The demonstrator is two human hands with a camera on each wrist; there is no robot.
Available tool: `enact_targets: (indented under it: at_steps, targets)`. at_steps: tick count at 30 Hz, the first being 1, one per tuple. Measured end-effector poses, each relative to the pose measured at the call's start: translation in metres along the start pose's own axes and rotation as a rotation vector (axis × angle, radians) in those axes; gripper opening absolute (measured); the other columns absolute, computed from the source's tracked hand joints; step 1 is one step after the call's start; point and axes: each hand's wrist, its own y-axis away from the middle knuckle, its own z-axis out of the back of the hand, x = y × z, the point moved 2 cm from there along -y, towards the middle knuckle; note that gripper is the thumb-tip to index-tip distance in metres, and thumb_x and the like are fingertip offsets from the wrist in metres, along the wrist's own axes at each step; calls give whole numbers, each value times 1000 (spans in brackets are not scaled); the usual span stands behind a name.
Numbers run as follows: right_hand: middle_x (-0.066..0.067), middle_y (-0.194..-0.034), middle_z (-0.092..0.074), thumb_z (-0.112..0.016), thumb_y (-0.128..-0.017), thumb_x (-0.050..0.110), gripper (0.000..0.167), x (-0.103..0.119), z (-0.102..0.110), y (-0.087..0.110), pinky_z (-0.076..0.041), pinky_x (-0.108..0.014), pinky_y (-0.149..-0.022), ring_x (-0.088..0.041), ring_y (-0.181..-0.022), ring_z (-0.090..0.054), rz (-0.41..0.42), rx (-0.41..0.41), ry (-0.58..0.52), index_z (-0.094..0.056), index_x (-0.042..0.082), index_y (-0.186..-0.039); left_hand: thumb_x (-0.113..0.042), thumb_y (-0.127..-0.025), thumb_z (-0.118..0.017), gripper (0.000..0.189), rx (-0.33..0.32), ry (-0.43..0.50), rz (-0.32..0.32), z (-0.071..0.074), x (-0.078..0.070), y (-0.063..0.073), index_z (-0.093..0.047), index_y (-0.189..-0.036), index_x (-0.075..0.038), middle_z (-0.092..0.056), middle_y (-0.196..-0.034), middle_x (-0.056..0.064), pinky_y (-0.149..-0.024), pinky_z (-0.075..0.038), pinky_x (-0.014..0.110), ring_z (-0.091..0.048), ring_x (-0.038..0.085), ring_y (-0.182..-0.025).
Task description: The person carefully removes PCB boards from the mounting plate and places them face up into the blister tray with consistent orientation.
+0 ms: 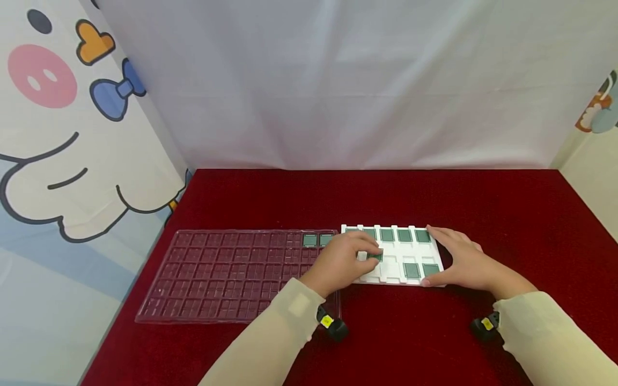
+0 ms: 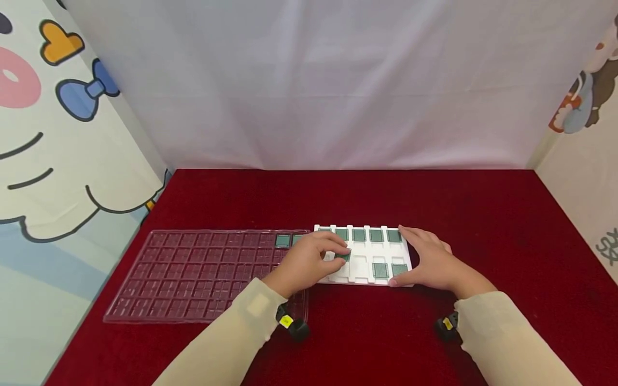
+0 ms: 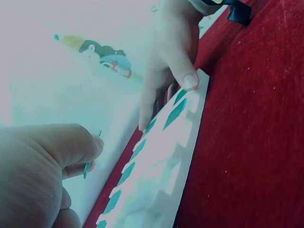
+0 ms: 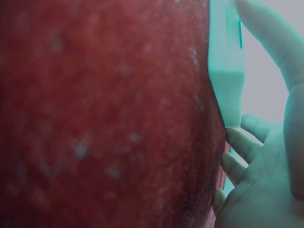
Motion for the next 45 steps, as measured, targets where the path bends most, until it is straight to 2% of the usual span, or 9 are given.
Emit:
enact_targets:
  at_steps: [10,15,24,35,39,45]
  targets:
    - [-27,-160,-29,-89,-72,56,123,0,-1,2,-22,-73,-103,-51,-143,-23,0,1,-17,-26,1,-162,-13,-94,-76,19,-42,1,5,8,8,5,-82,-111,-12,-71,-117,-4,-90,-52,22,-63,11,-113]
    - [-28,-160,-28,-89,-72,55,122,0,-1,3,-22,-73,-103,-51,-143,-23,1,0,-24,-26,1,-162,-14,-94,-76,19,-60,-15,27,14,11,8,-82,-111,-13,-71,-118,-3,-89,-52,22,-62,13,-115]
    - [-27,-161,-28,-88,-72,57,122,0,-2,3,-22,-73,-103,-51,-144,-23,-4,-1,-22,-27,1,-161,-12,-94,-75,19,-88,-13,40,28,17,15,-81,-111,-11,-69,-119,-2,-74,-51,23,-64,13,-94]
    - [-27,-161,-28,-88,-71,57,123,-1,-1,4,-21,-73,-104,-51,-144,-23,-9,-3,-18,-26,1,-162,-13,-95,-73,17,-109,-5,46,38,28,18,-82,-110,-11,-68,-119,-3,-76,-54,23,-63,10,-96]
    - [-27,-161,-28,-88,-72,57,122,0,0,4,-22,-73,-104,-51,-144,-23,-8,-3,-14,-27,1,-162,-13,-94,-73,18,-114,8,62,42,32,20,-81,-110,-11,-68,-118,-4,-78,-55,24,-63,10,-96]
    - [-27,-161,-28,-88,-71,58,123,1,0,2,-22,-73,-103,-51,-144,-22,-3,-5,-21,-26,1,-162,-15,-95,-74,21,-107,-8,105,49,39,22,-81,-115,-12,-67,-120,-5,-74,-55,26,-61,13,-91]
